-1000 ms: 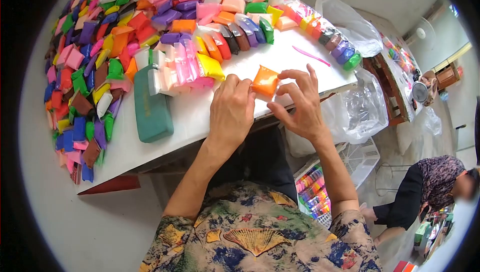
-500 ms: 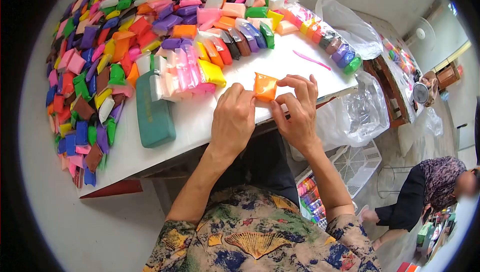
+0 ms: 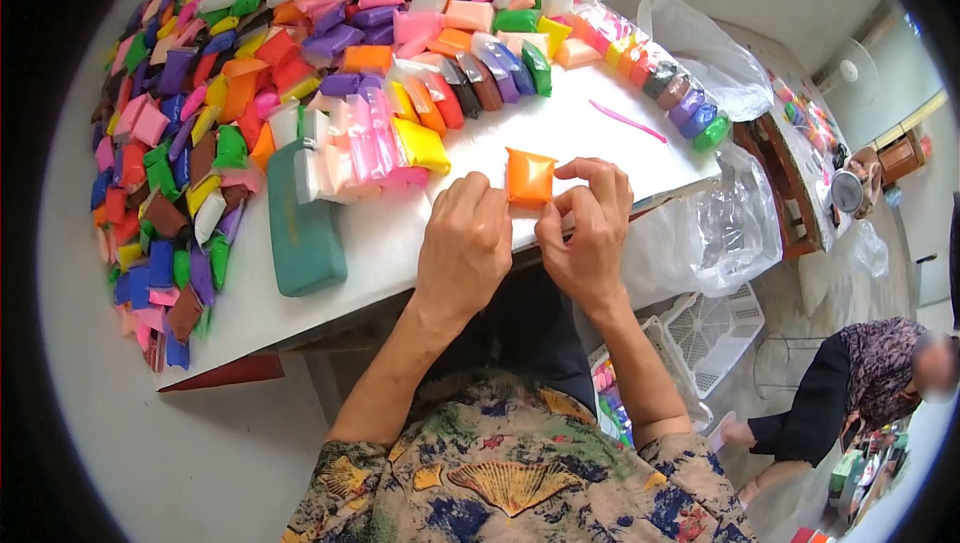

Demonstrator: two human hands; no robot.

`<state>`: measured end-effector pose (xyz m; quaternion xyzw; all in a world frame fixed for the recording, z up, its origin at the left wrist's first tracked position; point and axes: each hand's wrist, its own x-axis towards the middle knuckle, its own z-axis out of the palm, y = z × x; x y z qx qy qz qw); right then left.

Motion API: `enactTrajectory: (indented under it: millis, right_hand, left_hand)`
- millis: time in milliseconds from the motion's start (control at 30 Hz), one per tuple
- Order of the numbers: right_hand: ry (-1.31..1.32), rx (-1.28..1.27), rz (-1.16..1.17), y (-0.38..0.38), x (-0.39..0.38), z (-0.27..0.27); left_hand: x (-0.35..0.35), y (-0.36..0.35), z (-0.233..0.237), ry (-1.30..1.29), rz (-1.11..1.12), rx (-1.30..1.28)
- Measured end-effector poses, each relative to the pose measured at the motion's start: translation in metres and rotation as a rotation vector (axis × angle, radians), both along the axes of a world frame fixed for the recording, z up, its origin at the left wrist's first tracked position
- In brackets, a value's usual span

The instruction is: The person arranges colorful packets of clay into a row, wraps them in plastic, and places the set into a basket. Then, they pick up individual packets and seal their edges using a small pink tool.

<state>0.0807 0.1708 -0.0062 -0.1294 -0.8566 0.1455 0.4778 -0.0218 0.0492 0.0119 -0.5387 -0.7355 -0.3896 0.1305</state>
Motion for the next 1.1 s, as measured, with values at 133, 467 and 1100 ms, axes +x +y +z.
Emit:
enactTrajectory:
  millis: [133, 467, 1100]
  right_hand:
    - [-0.068, -0.047, -0.012, -0.001, 0.011, 0.004]
    - [0.027, -0.543, -0.113, -0.029, 0.018, 0.039]
    - [0.102, -0.780, 0.153, -0.032, -0.010, 0.041]
  left_hand:
    - [0.002, -0.002, -0.003, 0.011, 0.015, 0.026]
    - [0.008, -0.012, -0.010, 0.045, 0.045, 0.178]
    - [0.006, -0.028, -0.008, 0.000, 0.184, 0.325]
